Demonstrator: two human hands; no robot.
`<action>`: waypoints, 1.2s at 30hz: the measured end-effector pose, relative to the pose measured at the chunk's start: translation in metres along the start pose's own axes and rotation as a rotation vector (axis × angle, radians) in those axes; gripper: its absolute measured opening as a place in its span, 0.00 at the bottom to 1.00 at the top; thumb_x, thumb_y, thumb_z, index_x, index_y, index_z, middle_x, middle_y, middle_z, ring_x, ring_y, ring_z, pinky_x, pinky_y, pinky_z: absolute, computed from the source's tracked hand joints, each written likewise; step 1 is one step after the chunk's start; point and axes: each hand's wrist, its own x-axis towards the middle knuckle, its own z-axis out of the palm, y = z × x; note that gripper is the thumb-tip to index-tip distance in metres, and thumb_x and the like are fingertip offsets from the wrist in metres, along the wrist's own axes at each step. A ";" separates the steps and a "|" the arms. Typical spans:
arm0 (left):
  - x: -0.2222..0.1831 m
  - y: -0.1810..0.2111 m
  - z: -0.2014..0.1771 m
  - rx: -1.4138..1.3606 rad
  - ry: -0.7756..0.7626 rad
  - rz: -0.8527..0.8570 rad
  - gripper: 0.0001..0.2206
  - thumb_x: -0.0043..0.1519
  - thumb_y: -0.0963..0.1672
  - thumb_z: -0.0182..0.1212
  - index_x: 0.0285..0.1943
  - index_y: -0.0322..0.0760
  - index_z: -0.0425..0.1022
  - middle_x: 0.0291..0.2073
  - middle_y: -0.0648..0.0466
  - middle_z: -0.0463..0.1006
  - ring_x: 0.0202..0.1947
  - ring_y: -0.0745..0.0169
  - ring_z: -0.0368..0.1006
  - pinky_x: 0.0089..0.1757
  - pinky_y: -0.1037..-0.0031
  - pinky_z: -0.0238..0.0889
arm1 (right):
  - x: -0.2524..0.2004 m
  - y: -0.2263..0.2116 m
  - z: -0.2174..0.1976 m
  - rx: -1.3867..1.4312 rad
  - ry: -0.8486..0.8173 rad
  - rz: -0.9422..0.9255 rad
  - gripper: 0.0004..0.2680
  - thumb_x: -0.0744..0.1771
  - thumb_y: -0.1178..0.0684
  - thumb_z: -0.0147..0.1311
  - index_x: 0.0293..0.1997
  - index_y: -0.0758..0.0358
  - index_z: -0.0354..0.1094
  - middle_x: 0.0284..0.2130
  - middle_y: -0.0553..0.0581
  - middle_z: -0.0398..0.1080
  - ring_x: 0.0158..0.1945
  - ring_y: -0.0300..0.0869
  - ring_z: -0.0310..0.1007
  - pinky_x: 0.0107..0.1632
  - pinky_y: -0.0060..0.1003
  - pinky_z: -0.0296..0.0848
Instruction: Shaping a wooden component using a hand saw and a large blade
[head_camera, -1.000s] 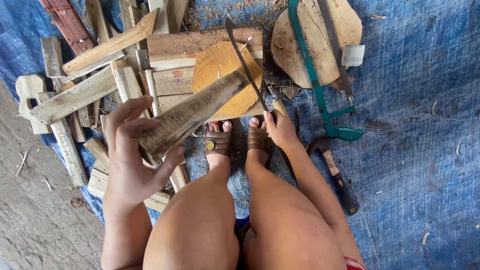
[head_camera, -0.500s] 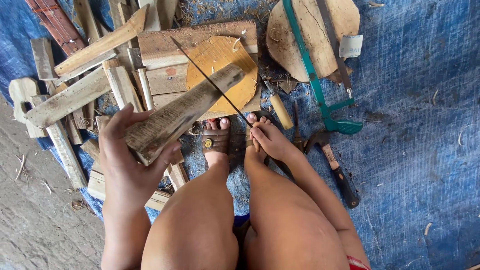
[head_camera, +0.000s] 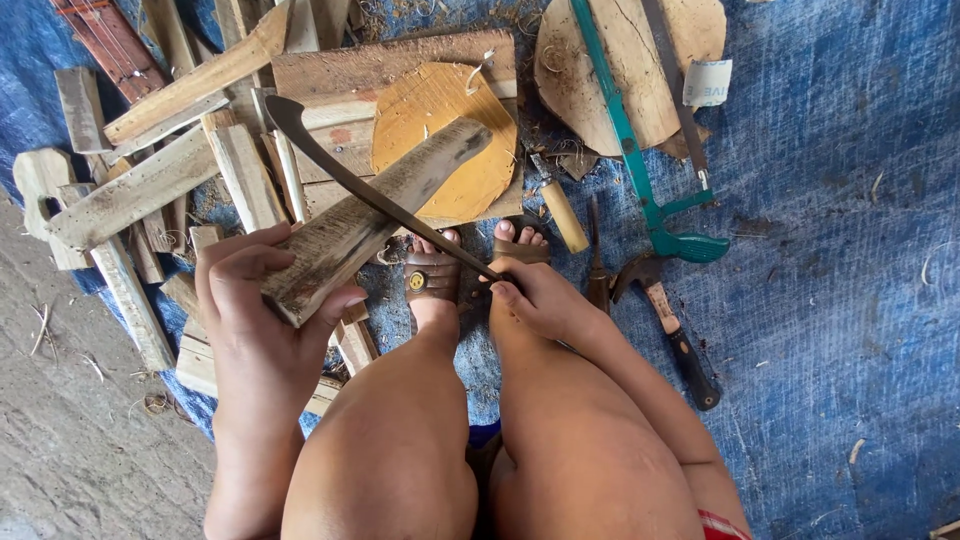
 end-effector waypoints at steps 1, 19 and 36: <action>0.000 0.001 0.000 0.001 -0.001 -0.001 0.25 0.60 0.49 0.69 0.52 0.28 0.59 0.53 0.33 0.68 0.55 0.37 0.69 0.58 0.53 0.61 | 0.001 0.003 0.002 0.001 -0.001 0.000 0.22 0.69 0.29 0.32 0.49 0.55 0.68 0.28 0.52 0.73 0.32 0.47 0.73 0.36 0.42 0.63; -0.002 0.016 0.000 -0.026 -0.072 -0.004 0.24 0.60 0.45 0.71 0.52 0.26 0.58 0.55 0.32 0.63 0.57 0.35 0.68 0.57 0.53 0.65 | 0.032 0.045 -0.004 -0.098 0.216 0.231 0.13 0.72 0.40 0.39 0.39 0.57 0.63 0.23 0.57 0.71 0.28 0.50 0.71 0.30 0.46 0.63; -0.007 0.015 0.006 0.054 -0.051 0.006 0.26 0.59 0.46 0.73 0.52 0.28 0.59 0.55 0.33 0.64 0.55 0.34 0.68 0.56 0.51 0.64 | 0.011 0.073 0.018 -0.042 0.226 0.142 0.15 0.71 0.41 0.39 0.37 0.61 0.65 0.27 0.62 0.69 0.34 0.56 0.68 0.37 0.51 0.61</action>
